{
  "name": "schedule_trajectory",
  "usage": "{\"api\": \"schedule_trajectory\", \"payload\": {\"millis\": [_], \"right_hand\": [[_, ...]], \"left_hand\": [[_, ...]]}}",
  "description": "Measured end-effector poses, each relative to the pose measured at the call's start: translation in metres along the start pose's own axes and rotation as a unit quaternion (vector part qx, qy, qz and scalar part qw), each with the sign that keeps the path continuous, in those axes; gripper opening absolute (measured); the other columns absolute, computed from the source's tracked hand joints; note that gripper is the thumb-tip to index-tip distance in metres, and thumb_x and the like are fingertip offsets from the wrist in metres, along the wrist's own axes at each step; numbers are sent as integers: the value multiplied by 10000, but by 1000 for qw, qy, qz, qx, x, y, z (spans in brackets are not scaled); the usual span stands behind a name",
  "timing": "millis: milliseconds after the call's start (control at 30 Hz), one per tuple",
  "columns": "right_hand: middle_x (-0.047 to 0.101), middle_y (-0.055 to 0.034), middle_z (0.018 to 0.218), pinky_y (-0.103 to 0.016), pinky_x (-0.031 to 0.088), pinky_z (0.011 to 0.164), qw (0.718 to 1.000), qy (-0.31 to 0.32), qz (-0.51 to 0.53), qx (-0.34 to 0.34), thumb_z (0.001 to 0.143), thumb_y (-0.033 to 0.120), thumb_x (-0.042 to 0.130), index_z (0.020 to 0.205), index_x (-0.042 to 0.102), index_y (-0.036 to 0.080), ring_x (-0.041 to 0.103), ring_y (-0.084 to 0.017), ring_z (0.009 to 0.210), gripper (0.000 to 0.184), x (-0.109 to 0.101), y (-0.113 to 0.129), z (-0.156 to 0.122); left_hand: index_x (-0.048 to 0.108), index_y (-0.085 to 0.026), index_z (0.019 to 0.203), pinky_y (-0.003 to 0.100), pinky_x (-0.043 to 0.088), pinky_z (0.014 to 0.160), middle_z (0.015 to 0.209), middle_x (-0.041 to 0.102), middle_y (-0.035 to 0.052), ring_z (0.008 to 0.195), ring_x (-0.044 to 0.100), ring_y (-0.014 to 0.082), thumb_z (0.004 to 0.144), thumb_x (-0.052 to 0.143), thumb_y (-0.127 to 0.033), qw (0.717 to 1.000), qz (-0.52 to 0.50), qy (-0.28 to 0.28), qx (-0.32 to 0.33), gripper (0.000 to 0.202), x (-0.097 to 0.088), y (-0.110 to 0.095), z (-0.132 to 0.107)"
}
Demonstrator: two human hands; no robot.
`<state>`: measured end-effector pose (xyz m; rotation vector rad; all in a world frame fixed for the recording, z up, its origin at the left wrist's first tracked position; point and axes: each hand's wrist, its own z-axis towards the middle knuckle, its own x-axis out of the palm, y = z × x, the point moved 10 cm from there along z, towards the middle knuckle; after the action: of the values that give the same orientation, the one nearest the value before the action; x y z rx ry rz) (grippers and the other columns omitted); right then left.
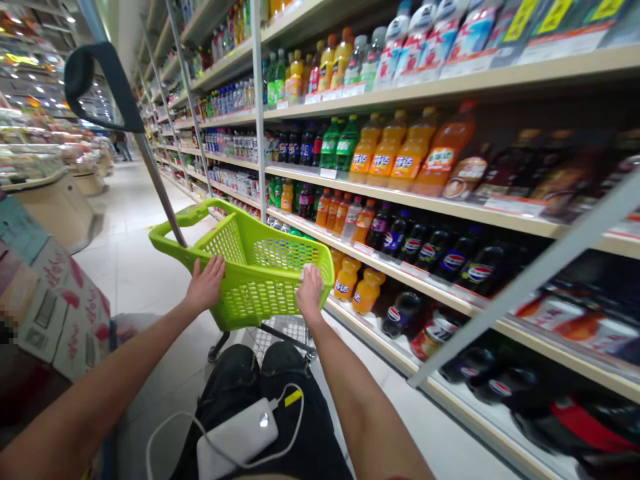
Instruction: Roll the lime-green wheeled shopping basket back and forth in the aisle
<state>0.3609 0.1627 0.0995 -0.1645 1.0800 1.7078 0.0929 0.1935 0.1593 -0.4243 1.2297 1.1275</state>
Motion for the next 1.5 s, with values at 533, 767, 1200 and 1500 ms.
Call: {"api": "schedule_trajectory", "payload": {"millis": [533, 767, 1200, 1500], "right_hand": [[416, -139, 1344, -468, 235, 1060, 998, 35, 0, -49, 712, -26, 342, 1211, 503, 84, 255, -242, 1308, 536, 16, 40, 3], [389, -118, 1371, -407, 248, 1068, 986, 67, 36, -150, 747, 6, 354, 1236, 492, 103, 257, -207, 1311, 518, 66, 127, -14], [423, -121, 1342, -409, 240, 1079, 980, 63, 92, -163, 738, 25, 387, 1236, 487, 103, 287, -206, 1297, 514, 78, 185, -5], [362, -85, 1394, -414, 232, 1073, 957, 132, 45, -254, 800, 41, 411, 1224, 500, 146, 197, -211, 1336, 446, 82, 242, -13]], "left_hand": [[350, -55, 1323, 544, 8, 1070, 1407, 329, 141, 1316, 260, 268, 746, 294, -130, 998, 14, -67, 11, 585, -27, 7, -9], [366, -45, 1311, 586, 36, 1049, 1380, 364, 168, 1299, 290, 288, 748, 314, -140, 995, 4, -97, 1, 574, -41, 31, -15], [424, -120, 1275, 558, -10, 1066, 1385, 376, 120, 1295, 309, 256, 763, 333, -128, 991, -28, -128, -18, 520, -43, 55, -34], [521, -109, 1149, 541, 48, 1075, 1213, 556, 148, 1149, 492, 238, 816, 298, -122, 986, -30, -162, 0, 401, -60, 56, -21]]}}
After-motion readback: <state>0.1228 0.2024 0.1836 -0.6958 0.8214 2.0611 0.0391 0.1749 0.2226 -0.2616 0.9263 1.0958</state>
